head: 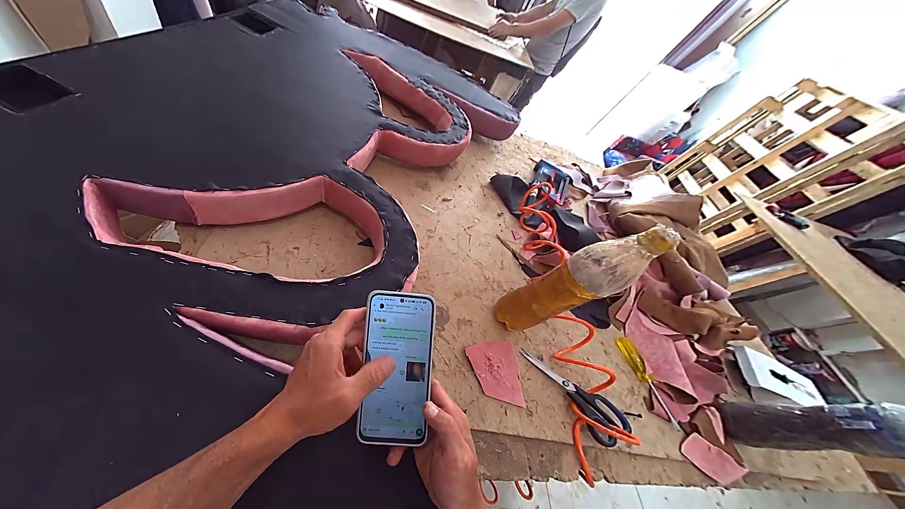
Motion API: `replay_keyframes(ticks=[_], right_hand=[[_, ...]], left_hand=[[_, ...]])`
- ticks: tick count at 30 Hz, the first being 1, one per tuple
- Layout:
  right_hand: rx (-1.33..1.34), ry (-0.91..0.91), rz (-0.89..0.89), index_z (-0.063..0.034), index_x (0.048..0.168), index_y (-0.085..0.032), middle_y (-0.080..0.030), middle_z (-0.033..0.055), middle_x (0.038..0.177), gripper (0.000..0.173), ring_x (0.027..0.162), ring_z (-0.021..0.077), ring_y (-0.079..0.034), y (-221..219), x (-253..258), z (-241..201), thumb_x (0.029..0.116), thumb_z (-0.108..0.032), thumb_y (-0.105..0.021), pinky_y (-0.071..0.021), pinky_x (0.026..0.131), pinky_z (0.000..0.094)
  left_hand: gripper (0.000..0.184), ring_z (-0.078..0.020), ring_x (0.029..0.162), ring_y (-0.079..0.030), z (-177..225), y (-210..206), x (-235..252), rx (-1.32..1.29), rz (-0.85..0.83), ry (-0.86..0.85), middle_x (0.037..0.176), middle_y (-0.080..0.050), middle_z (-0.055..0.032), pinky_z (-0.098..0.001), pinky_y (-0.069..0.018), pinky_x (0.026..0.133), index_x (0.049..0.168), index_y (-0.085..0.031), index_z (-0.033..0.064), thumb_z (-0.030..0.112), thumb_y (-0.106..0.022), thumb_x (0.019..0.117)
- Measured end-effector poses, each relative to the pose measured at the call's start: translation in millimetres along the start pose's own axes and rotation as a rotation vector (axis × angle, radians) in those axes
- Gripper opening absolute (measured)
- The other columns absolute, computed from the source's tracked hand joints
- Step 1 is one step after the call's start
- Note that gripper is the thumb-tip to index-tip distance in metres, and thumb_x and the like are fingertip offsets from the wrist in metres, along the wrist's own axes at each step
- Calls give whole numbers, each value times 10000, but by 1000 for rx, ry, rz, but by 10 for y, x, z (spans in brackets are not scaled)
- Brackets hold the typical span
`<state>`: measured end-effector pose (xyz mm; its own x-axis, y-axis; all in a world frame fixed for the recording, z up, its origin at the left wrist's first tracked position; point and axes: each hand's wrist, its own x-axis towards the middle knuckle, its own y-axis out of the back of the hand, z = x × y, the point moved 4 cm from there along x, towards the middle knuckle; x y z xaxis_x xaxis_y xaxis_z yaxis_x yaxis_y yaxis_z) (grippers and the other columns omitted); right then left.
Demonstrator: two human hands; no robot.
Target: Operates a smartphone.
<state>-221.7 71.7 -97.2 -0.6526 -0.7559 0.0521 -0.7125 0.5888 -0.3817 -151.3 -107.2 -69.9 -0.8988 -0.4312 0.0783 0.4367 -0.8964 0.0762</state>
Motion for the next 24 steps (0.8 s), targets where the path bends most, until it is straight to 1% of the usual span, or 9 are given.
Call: replay_keyframes(ticks=[1, 2, 4, 7, 13, 18, 20, 22, 24], right_hand=[[1, 5, -3, 12, 1263, -559, -723, 143, 1089, 375, 775, 203, -752, -2, 3, 0, 1082, -282, -411, -619, 512, 343], [2, 8, -5, 12, 1265, -562, -725, 141, 1094, 381, 778, 202, -753, -4, 8, 1, 1083, -288, -414, -620, 512, 342], [-1, 9, -8, 9, 1264, -562, -724, 138, 1094, 384, 781, 204, -753, -4, 11, -1, 1083, -296, -413, -620, 513, 342], [-4, 1, -6, -1, 1260, -568, -726, 133, 1083, 385, 758, 201, -749, -3, 9, -5, 1086, -307, -411, -614, 498, 339], [-22, 11, -5, 1, 1271, -555, -727, 131, 1085, 368, 739, 198, -744, -3, -6, -7, 1083, -266, -384, -605, 486, 333], [-54, 21, -3, 8, 1259, -552, -729, 124, 1079, 355, 722, 194, -741, -10, -19, -4, 1083, -237, -364, -609, 487, 333], [-80, 23, -2, 13, 1262, -542, -728, 119, 1073, 350, 714, 190, -737, -17, -19, -5, 1083, -230, -365, -607, 485, 330], [-109, 30, -7, 18, 1257, -540, -727, 114, 1064, 340, 711, 185, -735, -27, -19, 1, 1072, -215, -374, -604, 485, 328], [-137, 50, -28, 21, 1256, -541, -728, 111, 1067, 338, 716, 180, -735, -34, -21, 8, 1077, -221, -387, -608, 490, 329]], left_hand=[[475, -115, 777, -719, 6, 10, 1, -42, -10, -19, 1008, -760, 21, -284, -606, 644, 1406, -535, 155, 352, -599, 978], [429, -121, 751, -700, 15, 22, 4, -82, -18, -44, 1001, -752, -6, -277, -582, 615, 1398, -546, 133, 330, -500, 1020], [426, -126, 680, -662, 15, 44, 13, -126, -3, -73, 931, -723, -34, -262, -555, 562, 1359, -589, 122, 324, -347, 1072], [472, -137, 612, -622, -18, 53, 25, -163, 23, -49, 826, -683, -56, -259, -531, 532, 1314, -620, 123, 337, -261, 1095], [475, -143, 603, -621, -36, 36, 24, -176, 22, -29, 797, -673, -70, -261, -534, 543, 1294, -633, 120, 329, -255, 1098], [454, -153, 597, -639, -27, 39, 19, -198, 34, -27, 796, -688, -84, -270, -551, 540, 1287, -635, 107, 276, -262, 1090], [396, -158, 609, -654, -8, 45, 20, -215, 47, -14, 823, -707, -94, -277, -562, 550, 1269, -644, 89, 185, -325, 1054], [361, -164, 656, -680, 11, 51, 16, -242, 52, 11, 913, -742, -101, -281, -567, 569, 1264, -635, 77, 101, -397, 994], [357, -176, 692, -699, 25, 58, 11, -257, 55, 24, 949, -754, -108, -285, -571, 583, 1264, -617, 74, 64, -437, 955]])
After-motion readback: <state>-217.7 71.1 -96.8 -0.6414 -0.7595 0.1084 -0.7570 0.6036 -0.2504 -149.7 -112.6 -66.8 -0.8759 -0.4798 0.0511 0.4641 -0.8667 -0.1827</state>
